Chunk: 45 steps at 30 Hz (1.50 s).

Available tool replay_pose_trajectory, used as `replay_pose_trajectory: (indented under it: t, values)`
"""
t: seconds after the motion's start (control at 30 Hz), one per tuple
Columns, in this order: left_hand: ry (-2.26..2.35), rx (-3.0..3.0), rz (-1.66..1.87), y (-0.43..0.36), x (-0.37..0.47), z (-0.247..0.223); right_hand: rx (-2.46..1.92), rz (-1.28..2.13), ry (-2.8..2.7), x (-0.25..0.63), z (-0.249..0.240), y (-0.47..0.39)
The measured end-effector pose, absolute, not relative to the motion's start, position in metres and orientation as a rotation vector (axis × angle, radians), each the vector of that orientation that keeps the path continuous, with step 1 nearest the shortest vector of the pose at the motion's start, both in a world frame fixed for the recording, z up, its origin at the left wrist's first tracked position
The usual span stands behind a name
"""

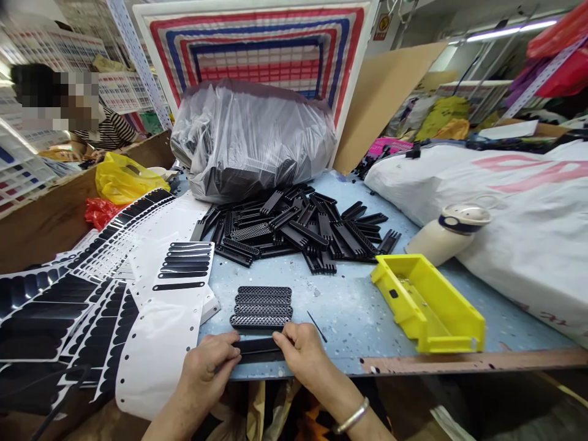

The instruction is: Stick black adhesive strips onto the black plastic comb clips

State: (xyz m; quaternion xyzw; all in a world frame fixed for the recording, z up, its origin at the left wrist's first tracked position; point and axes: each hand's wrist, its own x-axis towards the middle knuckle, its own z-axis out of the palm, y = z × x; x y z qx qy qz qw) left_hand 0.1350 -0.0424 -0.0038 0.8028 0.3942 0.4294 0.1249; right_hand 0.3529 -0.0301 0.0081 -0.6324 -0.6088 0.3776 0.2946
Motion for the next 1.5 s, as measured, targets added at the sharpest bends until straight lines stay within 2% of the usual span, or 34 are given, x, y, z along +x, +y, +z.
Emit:
replay_pose_trajectory:
  t: [0.4,0.5,0.67,0.87,1.07,1.23,1.5]
  values:
    - [1.333,2.135,1.184,-0.047,0.137,0.001,-1.617,1.360,-1.484,0.368,0.023,-0.036]
    - [1.453,2.051,1.157,-0.049,0.141,0.000,-1.599,1.366,-1.471,0.365,0.020,-0.036]
    - [1.497,2.183,1.314,-0.045,0.158,-0.008,-1.595,1.293,-1.573,0.359,0.015,-0.035]
    - [1.758,2.346,1.158,-0.041,0.180,-0.010,-1.578,1.215,-1.628,0.357,0.017,-0.032]
    - [1.799,2.339,1.156,-0.041,0.183,-0.010,-1.549,1.460,-1.594,0.364,0.020,-0.029]
    - [1.850,2.269,0.988,-0.045,0.184,-0.006,-1.502,1.561,-1.550,0.371,0.022,-0.029]
    - [1.952,2.323,0.756,-0.045,0.193,0.007,-1.452,1.204,-1.808,0.370,0.010,-0.042]
